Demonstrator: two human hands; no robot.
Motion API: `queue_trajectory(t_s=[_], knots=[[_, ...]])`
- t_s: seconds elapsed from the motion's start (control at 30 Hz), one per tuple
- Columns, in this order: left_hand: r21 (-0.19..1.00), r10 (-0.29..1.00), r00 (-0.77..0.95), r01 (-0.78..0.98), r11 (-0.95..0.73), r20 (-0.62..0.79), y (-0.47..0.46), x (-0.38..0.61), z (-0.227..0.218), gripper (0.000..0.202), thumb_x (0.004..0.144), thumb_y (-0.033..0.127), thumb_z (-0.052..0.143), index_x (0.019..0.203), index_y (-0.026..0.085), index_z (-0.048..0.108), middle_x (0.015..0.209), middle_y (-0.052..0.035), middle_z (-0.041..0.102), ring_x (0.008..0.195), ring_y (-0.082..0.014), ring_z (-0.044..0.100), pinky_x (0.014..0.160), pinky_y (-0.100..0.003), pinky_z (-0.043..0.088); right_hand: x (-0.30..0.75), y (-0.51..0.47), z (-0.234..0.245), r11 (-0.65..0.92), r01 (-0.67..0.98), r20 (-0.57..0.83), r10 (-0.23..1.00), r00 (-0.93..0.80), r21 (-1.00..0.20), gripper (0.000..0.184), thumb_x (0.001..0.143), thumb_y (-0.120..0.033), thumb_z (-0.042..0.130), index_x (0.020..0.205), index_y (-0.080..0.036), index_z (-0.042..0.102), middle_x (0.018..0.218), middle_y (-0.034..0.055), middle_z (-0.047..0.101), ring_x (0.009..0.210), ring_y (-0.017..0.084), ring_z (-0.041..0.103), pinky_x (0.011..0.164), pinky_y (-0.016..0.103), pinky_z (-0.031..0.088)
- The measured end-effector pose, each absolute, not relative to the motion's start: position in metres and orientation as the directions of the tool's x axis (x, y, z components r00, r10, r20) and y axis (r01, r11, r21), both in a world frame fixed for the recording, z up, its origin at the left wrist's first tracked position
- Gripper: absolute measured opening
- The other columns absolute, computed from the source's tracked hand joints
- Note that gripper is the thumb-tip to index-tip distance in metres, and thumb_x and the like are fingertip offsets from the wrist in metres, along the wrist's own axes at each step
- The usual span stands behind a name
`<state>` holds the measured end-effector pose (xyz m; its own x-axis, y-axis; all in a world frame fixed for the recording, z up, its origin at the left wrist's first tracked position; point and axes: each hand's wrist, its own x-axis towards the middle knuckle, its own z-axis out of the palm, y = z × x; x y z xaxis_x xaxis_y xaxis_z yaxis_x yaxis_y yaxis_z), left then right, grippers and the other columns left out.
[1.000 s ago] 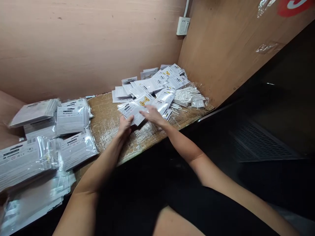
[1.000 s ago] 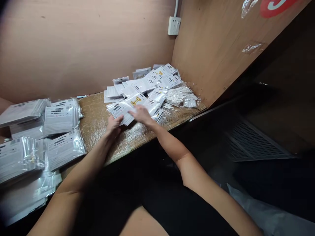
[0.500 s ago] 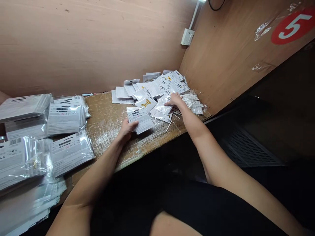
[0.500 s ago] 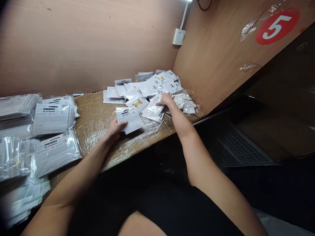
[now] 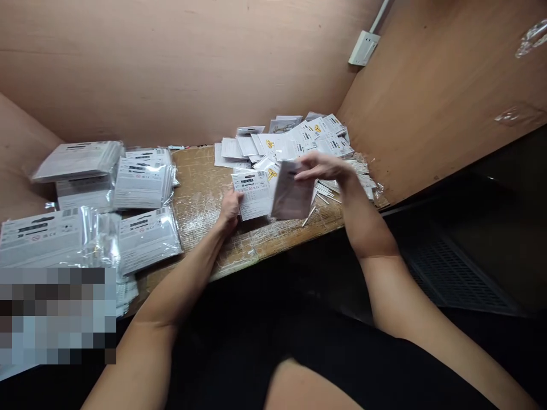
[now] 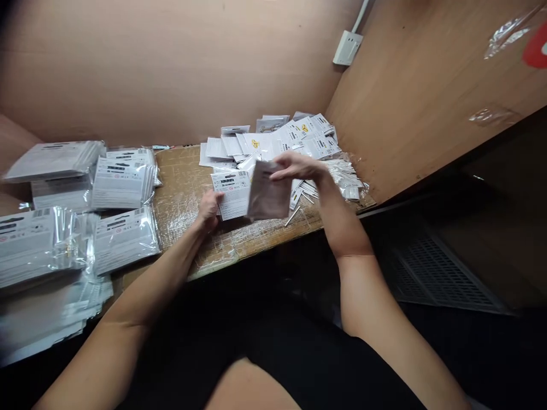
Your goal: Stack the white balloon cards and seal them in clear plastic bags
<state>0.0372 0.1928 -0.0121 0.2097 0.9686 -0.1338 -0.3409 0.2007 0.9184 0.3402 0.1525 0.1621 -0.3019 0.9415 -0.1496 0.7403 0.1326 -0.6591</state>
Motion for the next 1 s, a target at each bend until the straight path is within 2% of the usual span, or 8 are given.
queue_trajectory(t_s=[0.1,0.17,0.27,0.33,0.53,0.7,0.83,1.0], knots=[[0.947,0.936,0.351,-0.302,0.113,0.000,0.179,0.038,-0.008,0.050,0.072,0.052,0.091,0.105,0.017,0.078,0.107,-0.0116,0.085,0.111,-0.0357,0.080,0.106,-0.051,0.064,0.276,0.152,0.137,0.285,0.781,-0.043,0.928,-0.369,-0.556,0.026,0.092,-0.039,0.086,0.096,-0.016,0.075,0.104,0.0076,0.072,0.105,0.027,0.066,0.100,0.043,0.056],[0.967,0.929,0.354,-0.252,-0.015,0.106,0.170,0.036,-0.003,0.056,0.067,0.048,0.098,0.109,0.016,0.081,0.114,-0.0125,0.085,0.113,-0.0356,0.080,0.111,-0.050,0.062,0.247,0.150,0.116,0.258,0.826,0.126,0.966,-0.225,-0.501,0.039,0.091,-0.043,0.087,0.118,-0.017,0.075,0.129,0.0138,0.068,0.129,0.036,0.061,0.111,0.049,0.053],[0.971,0.941,0.280,-0.197,-0.139,0.191,0.167,0.031,0.004,0.052,0.067,0.047,0.099,0.106,0.017,0.084,0.111,-0.0116,0.085,0.111,-0.0363,0.080,0.111,-0.052,0.062,0.231,0.134,0.079,0.148,0.726,0.257,0.965,0.042,-0.672,0.086,0.089,-0.060,0.086,0.158,-0.024,0.051,0.160,0.0175,0.052,0.154,0.041,0.045,0.121,0.052,0.050],[0.973,0.905,0.365,-0.155,-0.171,0.218,0.170,0.026,0.007,0.052,0.064,0.045,0.101,0.104,0.017,0.084,0.110,-0.0117,0.085,0.111,-0.0368,0.080,0.111,-0.053,0.062,0.232,0.121,0.052,0.134,0.519,0.207,0.974,0.086,-0.844,0.100,0.086,-0.064,0.085,0.164,-0.025,0.036,0.158,0.0169,0.056,0.151,0.038,0.052,0.121,0.050,0.052],[0.986,0.883,0.445,-0.141,-0.094,0.148,0.170,0.024,-0.006,0.061,0.058,0.044,0.102,0.108,0.017,0.080,0.114,-0.0129,0.085,0.112,-0.0365,0.081,0.107,-0.050,0.065,0.219,0.096,-0.005,0.090,0.147,0.099,0.994,0.053,-0.985,0.072,0.090,-0.042,0.076,0.149,-0.027,0.037,0.138,0.0091,0.070,0.130,0.026,0.069,0.118,0.043,0.056],[0.990,0.939,0.333,-0.133,-0.039,0.082,0.173,0.026,-0.012,0.056,0.062,0.049,0.100,0.104,0.018,0.078,0.106,-0.0122,0.085,0.099,-0.0340,0.083,0.095,-0.046,0.068,0.229,0.062,-0.002,0.093,0.486,0.134,0.990,0.051,-0.869,0.050,0.101,-0.044,0.068,0.144,-0.022,0.055,0.140,0.0138,0.066,0.138,0.031,0.061,0.123,0.051,0.049],[0.985,0.973,0.232,-0.161,0.057,-0.018,0.186,0.021,-0.002,0.058,0.059,0.047,0.097,0.105,0.019,0.075,0.108,-0.0114,0.085,0.101,-0.0354,0.083,0.094,-0.047,0.070,0.267,0.004,-0.006,-0.031,0.722,0.287,0.905,0.313,-0.691,0.031,0.104,-0.051,0.062,0.106,-0.024,0.075,0.117,0.0170,0.069,0.122,0.038,0.064,0.116,0.060,0.050],[0.975,0.929,0.332,-0.088,0.203,-0.163,0.141,0.051,0.005,0.058,0.060,0.045,0.097,0.107,0.019,0.075,0.108,-0.0119,0.085,0.100,-0.0370,0.082,0.093,-0.049,0.069,0.271,-0.042,-0.017,-0.087,0.255,0.054,0.866,0.498,-0.963,0.041,0.098,-0.070,0.064,0.101,-0.030,0.073,0.092,0.0079,0.070,0.089,0.031,0.070,0.089,0.051,0.062]])
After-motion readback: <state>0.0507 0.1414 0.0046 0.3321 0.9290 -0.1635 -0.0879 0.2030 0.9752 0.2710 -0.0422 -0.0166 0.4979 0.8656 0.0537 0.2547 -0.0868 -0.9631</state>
